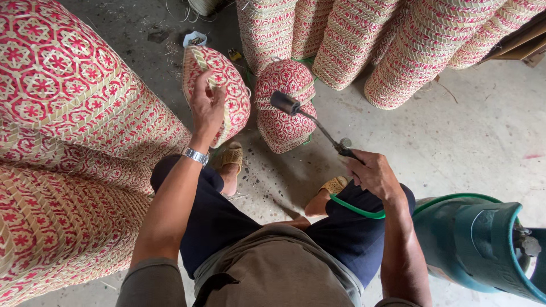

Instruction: The person uses a blowtorch to sear the surface of woven baskets. They hold the basket with one hand and the torch with the other, rotating the basket to apply flame to different areas.

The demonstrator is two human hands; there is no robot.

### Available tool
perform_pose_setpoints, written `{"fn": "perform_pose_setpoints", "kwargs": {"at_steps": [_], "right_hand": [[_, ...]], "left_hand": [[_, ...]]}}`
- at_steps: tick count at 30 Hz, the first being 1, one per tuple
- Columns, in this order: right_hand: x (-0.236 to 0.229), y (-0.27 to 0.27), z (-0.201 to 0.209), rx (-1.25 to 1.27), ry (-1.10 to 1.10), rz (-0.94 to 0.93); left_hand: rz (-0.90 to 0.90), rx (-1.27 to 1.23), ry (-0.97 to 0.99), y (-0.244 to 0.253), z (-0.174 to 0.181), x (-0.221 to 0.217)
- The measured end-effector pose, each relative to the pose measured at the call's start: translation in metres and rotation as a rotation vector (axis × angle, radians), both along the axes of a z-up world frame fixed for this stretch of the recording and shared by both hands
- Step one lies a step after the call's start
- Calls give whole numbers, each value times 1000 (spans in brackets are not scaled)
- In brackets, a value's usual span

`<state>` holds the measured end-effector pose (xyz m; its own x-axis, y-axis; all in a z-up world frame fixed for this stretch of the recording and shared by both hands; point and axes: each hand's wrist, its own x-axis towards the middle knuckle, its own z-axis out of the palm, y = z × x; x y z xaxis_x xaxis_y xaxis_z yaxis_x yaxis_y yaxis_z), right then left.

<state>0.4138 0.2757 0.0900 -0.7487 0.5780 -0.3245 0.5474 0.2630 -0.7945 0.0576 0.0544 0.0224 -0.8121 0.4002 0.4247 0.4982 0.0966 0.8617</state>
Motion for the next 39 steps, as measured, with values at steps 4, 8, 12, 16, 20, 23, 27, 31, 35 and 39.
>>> {"fn": "perform_pose_setpoints", "kwargs": {"at_steps": [4, 8, 12, 16, 20, 23, 27, 31, 35, 39], "right_hand": [[-10, 0, -6, -10, 85, 122], [-20, 10, -4, -4, 69, 121], [-22, 26, 3, -128, 95, 184], [-20, 40, 16, -87, 14, 111], [-7, 43, 25, -102, -45, 24], [0, 43, 24, -100, -4, 12], [3, 44, 22, -87, 38, 0], [3, 37, 16, -121, 21, -3], [6, 24, 6, -106, -17, 66], [4, 12, -2, -54, -8, 54]], "left_hand": [[-77, 91, -96, -8, 13, 15], [-153, -140, -296, -34, 1, 5], [-257, -25, -307, -60, -15, -13], [-182, 124, -385, -81, -30, -25], [-236, 392, -477, -103, -41, -38], [-288, 593, -638, -107, -47, -39], [-411, 849, -854, -102, -46, -23], [-466, 1052, -1043, -81, -47, -14], [-329, 1115, -1141, -63, -44, -3], [-186, 1265, -1204, -42, -44, 2]]}}
